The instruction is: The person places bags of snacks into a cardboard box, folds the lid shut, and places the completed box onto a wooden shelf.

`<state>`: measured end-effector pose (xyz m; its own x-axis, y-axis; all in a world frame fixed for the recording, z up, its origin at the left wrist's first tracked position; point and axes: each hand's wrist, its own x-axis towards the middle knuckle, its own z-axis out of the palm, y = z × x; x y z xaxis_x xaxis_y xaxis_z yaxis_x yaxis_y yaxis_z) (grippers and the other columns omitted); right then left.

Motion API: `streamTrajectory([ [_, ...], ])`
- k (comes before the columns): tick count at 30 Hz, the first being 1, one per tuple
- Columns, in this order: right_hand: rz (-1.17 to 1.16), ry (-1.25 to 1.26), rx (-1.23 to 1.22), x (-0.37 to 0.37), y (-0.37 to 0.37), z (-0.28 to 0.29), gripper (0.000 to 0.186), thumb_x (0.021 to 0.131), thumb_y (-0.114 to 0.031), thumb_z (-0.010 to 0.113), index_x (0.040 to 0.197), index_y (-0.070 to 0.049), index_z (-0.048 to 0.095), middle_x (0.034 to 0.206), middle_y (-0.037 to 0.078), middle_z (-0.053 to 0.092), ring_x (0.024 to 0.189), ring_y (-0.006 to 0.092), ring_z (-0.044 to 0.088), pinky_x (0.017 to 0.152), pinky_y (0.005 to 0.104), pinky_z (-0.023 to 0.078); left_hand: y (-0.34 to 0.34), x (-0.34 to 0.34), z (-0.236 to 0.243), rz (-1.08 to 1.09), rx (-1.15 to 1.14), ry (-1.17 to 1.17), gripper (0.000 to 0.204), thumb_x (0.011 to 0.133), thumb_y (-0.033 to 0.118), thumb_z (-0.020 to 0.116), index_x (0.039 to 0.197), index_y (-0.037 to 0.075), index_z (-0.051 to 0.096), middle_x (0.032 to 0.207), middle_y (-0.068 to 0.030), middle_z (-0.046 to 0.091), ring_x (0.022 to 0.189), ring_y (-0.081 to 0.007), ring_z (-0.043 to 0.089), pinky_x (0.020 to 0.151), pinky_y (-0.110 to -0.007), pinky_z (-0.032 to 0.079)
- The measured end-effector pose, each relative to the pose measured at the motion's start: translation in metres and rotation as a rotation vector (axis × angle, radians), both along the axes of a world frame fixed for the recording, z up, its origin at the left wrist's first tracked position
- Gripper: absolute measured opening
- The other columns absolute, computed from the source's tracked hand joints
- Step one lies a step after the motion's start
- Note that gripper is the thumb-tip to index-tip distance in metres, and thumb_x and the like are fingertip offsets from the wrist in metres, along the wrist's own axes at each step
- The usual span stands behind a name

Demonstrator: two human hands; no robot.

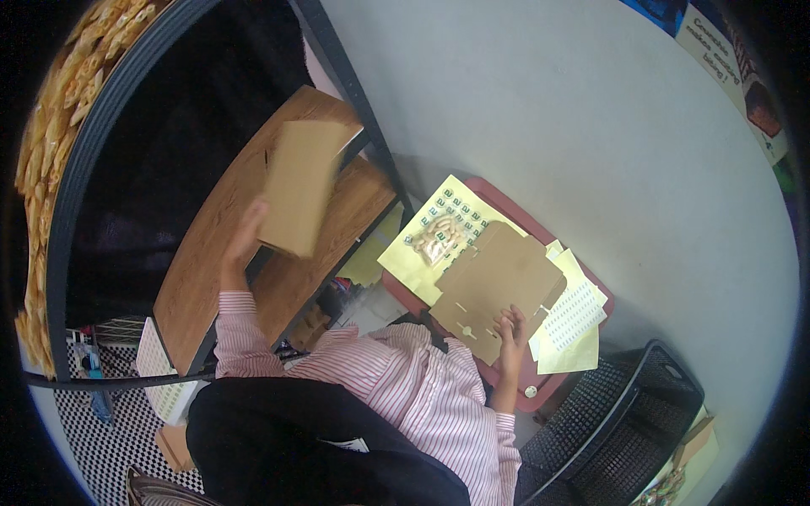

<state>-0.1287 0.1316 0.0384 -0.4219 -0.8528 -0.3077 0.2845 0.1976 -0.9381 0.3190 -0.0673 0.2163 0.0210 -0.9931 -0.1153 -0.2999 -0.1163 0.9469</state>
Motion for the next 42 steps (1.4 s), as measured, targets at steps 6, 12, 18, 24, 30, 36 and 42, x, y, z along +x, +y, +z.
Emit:
streamTrajectory([
  [6, 0.413, -0.402, -0.272, 0.035, -0.054, 0.049, 0.062, 0.083, -0.032, 0.059, 0.13, -0.001, 0.034, 0.118, 0.015, 0.046, 0.103, 0.022, 0.05, 0.087, 0.0343, 0.042, 0.006, -0.099, 0.014, -0.799, 0.158, -0.125, 0.04, 0.084, 0.024, 0.06, 0.117, 0.002, 0.054, 0.109, -0.0097, 0.058, 0.102, -0.0166, 0.052, 0.09, -0.029, 0.04],
  [12, 0.55, -0.105, -0.169, 0.062, -0.084, 0.083, 0.059, 0.077, -0.019, 0.063, 0.126, 0.0, 0.037, 0.121, 0.015, 0.045, 0.11, 0.0214, 0.045, 0.089, 0.0314, 0.04, 0.028, -0.117, -0.035, -0.714, 0.207, -0.021, 0.057, 0.082, 0.031, 0.061, 0.128, 0.003, 0.041, 0.106, -0.0122, 0.057, 0.098, -0.0186, 0.054, 0.086, -0.03, 0.042],
  [18, 0.113, -0.516, -0.123, 0.08, -0.085, 0.067, 0.052, 0.078, -0.011, 0.062, 0.123, 0.0, 0.037, 0.113, 0.014, 0.051, 0.105, 0.0217, 0.05, 0.089, 0.0322, 0.04, 0.073, -0.123, -0.092, 0.255, 0.102, 0.613, 0.066, 0.088, 0.028, 0.051, 0.138, 0.007, 0.014, 0.128, -0.0128, 0.039, 0.11, -0.0224, 0.046, 0.09, -0.033, 0.04],
  [24, 0.685, -0.058, -0.185, 0.101, -0.081, 0.068, 0.059, 0.079, -0.009, 0.063, 0.128, 0.001, 0.033, 0.116, 0.014, 0.05, 0.106, 0.0214, 0.05, 0.089, 0.0335, 0.042, 0.105, -0.172, -0.11, 0.1, 0.041, 0.607, 0.06, 0.083, 0.018, 0.06, 0.131, 0.004, 0.027, 0.12, -0.0103, 0.046, 0.106, -0.0188, 0.049, 0.086, -0.031, 0.043],
  [30, 0.667, -0.089, -0.254, 0.07, -0.073, 0.057, 0.052, 0.082, -0.008, 0.059, 0.127, -0.001, 0.036, 0.118, 0.015, 0.049, 0.102, 0.0229, 0.053, 0.085, 0.0338, 0.044, 0.06, -0.081, 0.0, 0.274, -0.19, 0.377, 0.063, 0.081, 0.017, 0.062, 0.133, 0.004, 0.027, 0.12, -0.0128, 0.049, 0.104, -0.0205, 0.052, 0.086, -0.032, 0.045],
  [36, 0.501, -0.026, -0.088, 0.037, -0.041, 0.034, 0.044, 0.084, -0.006, 0.055, 0.124, -0.001, 0.039, 0.116, 0.013, 0.05, 0.099, 0.0213, 0.055, 0.086, 0.0305, 0.043, 0.012, 0.063, 0.049, 0.36, -0.12, 0.116, 0.065, 0.084, 0.026, 0.058, 0.136, 0.005, 0.026, 0.127, -0.0157, 0.045, 0.112, -0.0229, 0.048, 0.092, -0.031, 0.04],
  [42, 0.48, -0.065, -0.073, 0.042, -0.036, 0.025, 0.046, 0.083, -0.009, 0.059, 0.123, 0.0, 0.041, 0.114, 0.012, 0.05, 0.098, 0.0204, 0.054, 0.083, 0.031, 0.045, -0.041, 0.101, -0.006, 0.313, 0.026, -0.044, 0.067, 0.083, 0.03, 0.058, 0.136, 0.004, 0.026, 0.125, -0.0161, 0.047, 0.112, -0.0232, 0.048, 0.092, -0.028, 0.039],
])
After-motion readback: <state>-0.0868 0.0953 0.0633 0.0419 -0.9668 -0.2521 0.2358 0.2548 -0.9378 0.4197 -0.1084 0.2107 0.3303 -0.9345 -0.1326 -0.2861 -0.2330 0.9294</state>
